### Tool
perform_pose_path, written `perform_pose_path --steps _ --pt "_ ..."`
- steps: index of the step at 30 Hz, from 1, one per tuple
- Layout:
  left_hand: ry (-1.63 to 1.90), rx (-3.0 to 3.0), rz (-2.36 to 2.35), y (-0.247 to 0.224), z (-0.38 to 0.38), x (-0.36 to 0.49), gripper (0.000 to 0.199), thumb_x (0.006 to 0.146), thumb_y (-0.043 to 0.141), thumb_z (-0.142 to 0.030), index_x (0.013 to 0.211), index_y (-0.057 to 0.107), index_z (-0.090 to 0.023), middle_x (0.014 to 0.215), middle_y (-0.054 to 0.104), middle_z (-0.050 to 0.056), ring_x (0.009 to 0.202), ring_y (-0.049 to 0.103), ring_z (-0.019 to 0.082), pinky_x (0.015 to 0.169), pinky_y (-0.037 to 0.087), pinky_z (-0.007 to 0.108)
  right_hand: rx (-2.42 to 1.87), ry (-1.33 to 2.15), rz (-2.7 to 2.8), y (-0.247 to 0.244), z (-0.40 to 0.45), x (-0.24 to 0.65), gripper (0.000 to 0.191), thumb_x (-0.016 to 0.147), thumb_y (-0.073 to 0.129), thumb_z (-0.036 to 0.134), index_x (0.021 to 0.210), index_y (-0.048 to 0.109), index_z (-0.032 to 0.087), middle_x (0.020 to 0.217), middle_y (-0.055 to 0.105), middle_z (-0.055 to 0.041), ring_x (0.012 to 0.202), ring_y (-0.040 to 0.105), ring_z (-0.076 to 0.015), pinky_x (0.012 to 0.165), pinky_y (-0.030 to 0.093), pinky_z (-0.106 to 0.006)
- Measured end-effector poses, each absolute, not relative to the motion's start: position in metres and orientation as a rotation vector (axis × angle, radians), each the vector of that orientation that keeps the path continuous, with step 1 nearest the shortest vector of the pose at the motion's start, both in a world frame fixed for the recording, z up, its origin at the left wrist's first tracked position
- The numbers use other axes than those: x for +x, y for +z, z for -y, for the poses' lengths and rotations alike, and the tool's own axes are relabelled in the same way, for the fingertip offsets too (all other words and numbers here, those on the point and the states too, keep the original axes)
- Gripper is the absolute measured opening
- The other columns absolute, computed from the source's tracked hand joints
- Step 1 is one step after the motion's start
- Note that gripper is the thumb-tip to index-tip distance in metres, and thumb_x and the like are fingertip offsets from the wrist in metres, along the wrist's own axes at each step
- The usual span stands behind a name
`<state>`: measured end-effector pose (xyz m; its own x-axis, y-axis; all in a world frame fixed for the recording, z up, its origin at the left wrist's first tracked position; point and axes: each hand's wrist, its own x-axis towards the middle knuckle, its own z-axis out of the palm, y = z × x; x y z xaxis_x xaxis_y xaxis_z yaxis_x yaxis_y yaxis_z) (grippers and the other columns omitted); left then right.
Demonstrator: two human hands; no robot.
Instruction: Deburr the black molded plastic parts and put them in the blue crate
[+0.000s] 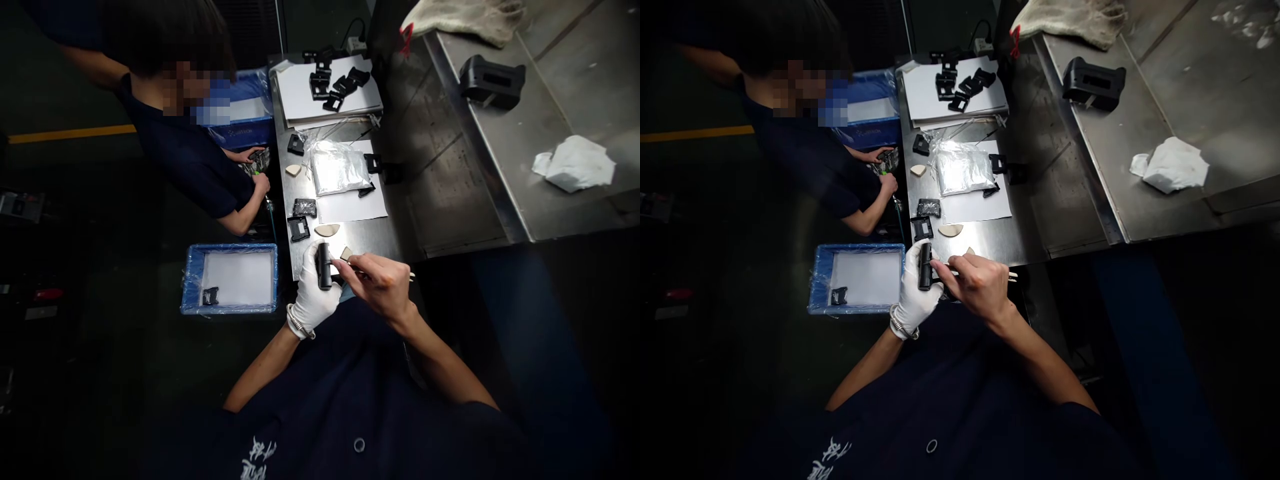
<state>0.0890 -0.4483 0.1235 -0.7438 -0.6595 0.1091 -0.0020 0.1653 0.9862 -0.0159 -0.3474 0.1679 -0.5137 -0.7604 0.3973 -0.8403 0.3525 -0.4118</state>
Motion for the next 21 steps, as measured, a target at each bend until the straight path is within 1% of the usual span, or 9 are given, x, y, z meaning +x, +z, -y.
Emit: perform_pose_path --steps 3,7,9,11,15,18,21 --pt "-1.623 0.653 1.877 0.122 0.451 0.091 0.073 0.074 0.065 -0.016 0.141 0.036 -0.023 0.110 0.058 0.007 0.098 0.061 0.021 0.093 0.054 0.037 1.529 0.948 2.441 0.174 0.343 -0.014 0.028 0.092 0.065 0.040 0.074 0.068 0.019 0.056 0.061 0.0026 0.049 0.052 -0.0073 0.053 0.032 -0.025" --pt "-1.570 0.652 1.894 0.124 0.454 0.089 0.075 0.073 0.070 -0.021 0.140 0.038 -0.023 0.110 0.055 0.008 0.101 0.058 0.022 0.093 0.053 0.037 1.586 0.959 2.388 0.175 0.340 -0.007 0.026 0.090 0.068 0.038 0.073 0.068 0.018 0.055 0.061 0.0034 0.048 0.051 -0.0064 0.053 0.032 -0.024" --pt "-1.564 0.649 1.883 0.124 0.453 0.087 0.075 0.072 0.072 -0.021 0.140 0.039 -0.024 0.111 0.054 0.008 0.100 0.058 0.022 0.092 0.053 0.037 1.577 0.936 2.378 0.172 0.340 -0.006 0.026 0.090 0.069 0.038 0.073 0.068 0.018 0.056 0.061 0.0032 0.048 0.052 -0.0063 0.053 0.031 -0.024" --pt "-1.565 0.663 1.858 0.123 0.451 0.085 0.073 0.073 0.072 -0.021 0.138 0.040 -0.025 0.110 0.055 0.008 0.096 0.059 0.020 0.089 0.055 0.036 1.549 0.900 2.372 0.169 0.342 -0.007 0.026 0.090 0.069 0.038 0.073 0.068 0.018 0.055 0.061 0.0031 0.049 0.052 -0.0065 0.053 0.030 -0.024" --pt "-1.573 0.671 1.822 0.122 0.447 0.082 0.066 0.076 0.068 -0.018 0.136 0.042 -0.028 0.103 0.057 0.005 0.089 0.061 0.018 0.085 0.057 0.033 1.489 0.833 2.345 0.164 0.344 -0.012 0.026 0.090 0.067 0.039 0.074 0.069 0.019 0.055 0.060 0.0032 0.049 0.051 -0.0069 0.053 0.029 -0.025" --pt "-1.571 0.651 1.849 0.126 0.446 0.080 0.069 0.073 0.067 -0.014 0.136 0.042 -0.028 0.099 0.059 0.004 0.086 0.062 0.017 0.083 0.058 0.032 1.485 0.871 2.336 0.165 0.343 -0.013 0.025 0.090 0.068 0.038 0.075 0.069 0.018 0.056 0.062 0.0030 0.049 0.051 -0.0065 0.053 0.030 -0.025" --pt "-1.524 0.640 1.875 0.131 0.446 0.080 0.068 0.073 0.067 -0.013 0.135 0.043 -0.026 0.100 0.060 0.005 0.085 0.064 0.018 0.080 0.059 0.032 1.516 0.928 2.364 0.165 0.344 -0.014 0.025 0.090 0.068 0.038 0.075 0.069 0.018 0.057 0.063 0.0027 0.049 0.053 -0.0065 0.053 0.031 -0.024"
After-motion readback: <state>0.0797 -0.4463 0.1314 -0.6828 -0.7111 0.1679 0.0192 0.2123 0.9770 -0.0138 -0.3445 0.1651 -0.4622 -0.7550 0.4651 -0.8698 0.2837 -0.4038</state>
